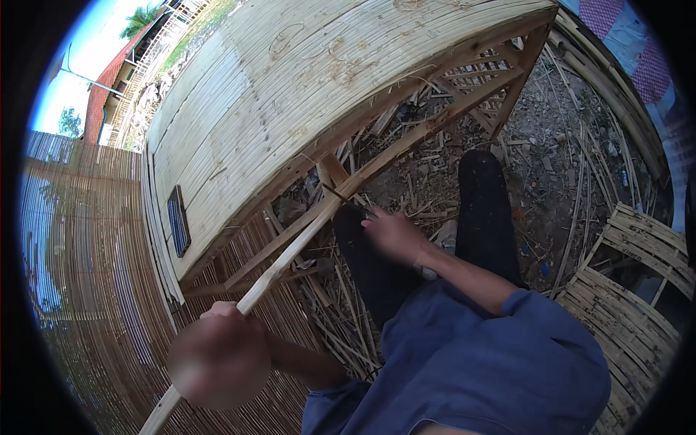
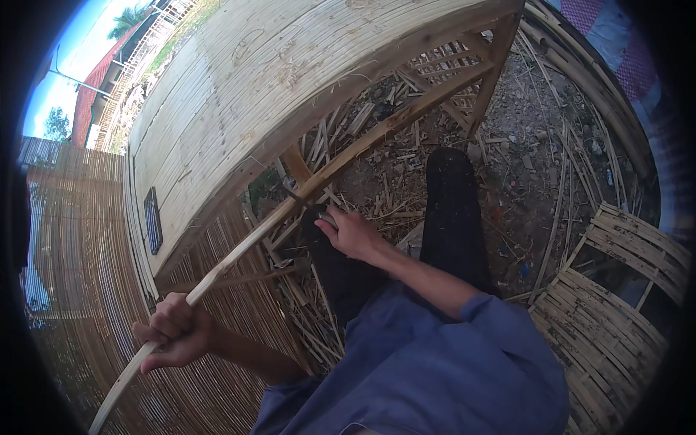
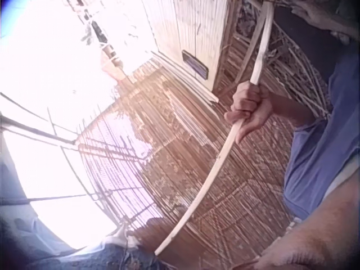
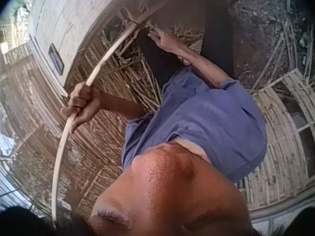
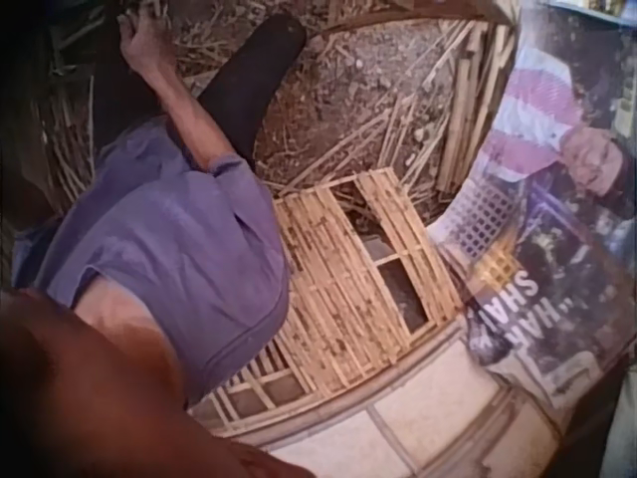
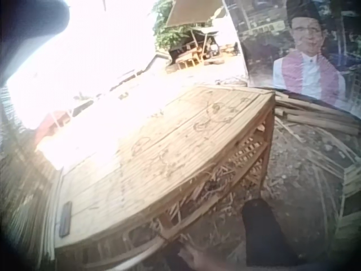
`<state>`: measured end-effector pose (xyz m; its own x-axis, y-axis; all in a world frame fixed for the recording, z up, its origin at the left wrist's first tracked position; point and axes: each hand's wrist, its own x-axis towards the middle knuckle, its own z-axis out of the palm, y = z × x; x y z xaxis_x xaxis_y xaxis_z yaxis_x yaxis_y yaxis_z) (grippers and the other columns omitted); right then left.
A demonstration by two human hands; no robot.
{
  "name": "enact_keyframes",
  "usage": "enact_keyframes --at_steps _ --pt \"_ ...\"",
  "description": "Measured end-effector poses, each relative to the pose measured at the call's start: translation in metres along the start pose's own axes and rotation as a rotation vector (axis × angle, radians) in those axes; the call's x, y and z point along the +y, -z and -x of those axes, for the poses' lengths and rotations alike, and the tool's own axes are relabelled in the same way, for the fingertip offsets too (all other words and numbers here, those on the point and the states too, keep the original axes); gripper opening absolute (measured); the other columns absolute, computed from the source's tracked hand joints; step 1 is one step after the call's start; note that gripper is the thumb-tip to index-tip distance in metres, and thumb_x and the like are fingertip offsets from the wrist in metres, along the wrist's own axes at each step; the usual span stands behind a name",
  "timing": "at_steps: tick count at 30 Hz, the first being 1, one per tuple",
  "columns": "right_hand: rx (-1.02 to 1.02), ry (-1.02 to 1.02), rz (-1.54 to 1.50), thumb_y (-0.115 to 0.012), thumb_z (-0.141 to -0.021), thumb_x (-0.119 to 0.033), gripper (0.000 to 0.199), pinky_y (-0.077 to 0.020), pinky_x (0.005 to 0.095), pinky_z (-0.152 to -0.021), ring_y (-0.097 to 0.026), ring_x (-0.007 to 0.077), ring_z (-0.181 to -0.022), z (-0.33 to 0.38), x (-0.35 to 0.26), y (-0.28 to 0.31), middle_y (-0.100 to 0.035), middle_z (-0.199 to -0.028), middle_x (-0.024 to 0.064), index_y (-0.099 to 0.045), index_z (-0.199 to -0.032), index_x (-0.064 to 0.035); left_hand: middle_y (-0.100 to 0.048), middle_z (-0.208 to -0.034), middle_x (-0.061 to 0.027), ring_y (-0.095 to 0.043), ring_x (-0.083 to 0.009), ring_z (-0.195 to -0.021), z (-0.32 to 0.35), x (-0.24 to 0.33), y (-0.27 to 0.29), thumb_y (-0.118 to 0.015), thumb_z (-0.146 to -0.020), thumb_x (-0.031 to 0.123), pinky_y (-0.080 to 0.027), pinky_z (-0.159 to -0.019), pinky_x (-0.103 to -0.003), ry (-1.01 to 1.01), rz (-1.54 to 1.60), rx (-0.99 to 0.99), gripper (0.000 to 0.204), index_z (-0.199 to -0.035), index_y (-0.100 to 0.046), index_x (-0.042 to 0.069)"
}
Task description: The person holds a bamboo stick and uses a knife to shave down one end of it.
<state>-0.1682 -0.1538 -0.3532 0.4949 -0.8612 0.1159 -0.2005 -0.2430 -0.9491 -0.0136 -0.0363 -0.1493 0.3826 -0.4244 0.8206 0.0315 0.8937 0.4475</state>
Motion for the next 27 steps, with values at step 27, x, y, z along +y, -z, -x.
enact_keyframes --at_steps 27 --pt "-0.028 -0.172 0.103 -0.044 -0.089 -0.034 0.037 -0.0430 0.0462 -0.064 -0.055 0.0425 -0.073 -0.015 0.040 0.005 -0.057 -0.069 0.0235 -0.051 -0.089 0.0023 -0.019 -0.040 0.0060 -0.013 -0.0019 -0.033 0.003 0.000 0.002 -0.036 -0.082 0.062 -0.011 -0.030 -0.019 -0.034 -0.114 0.057 0.052 -0.063 -0.025 0.015"
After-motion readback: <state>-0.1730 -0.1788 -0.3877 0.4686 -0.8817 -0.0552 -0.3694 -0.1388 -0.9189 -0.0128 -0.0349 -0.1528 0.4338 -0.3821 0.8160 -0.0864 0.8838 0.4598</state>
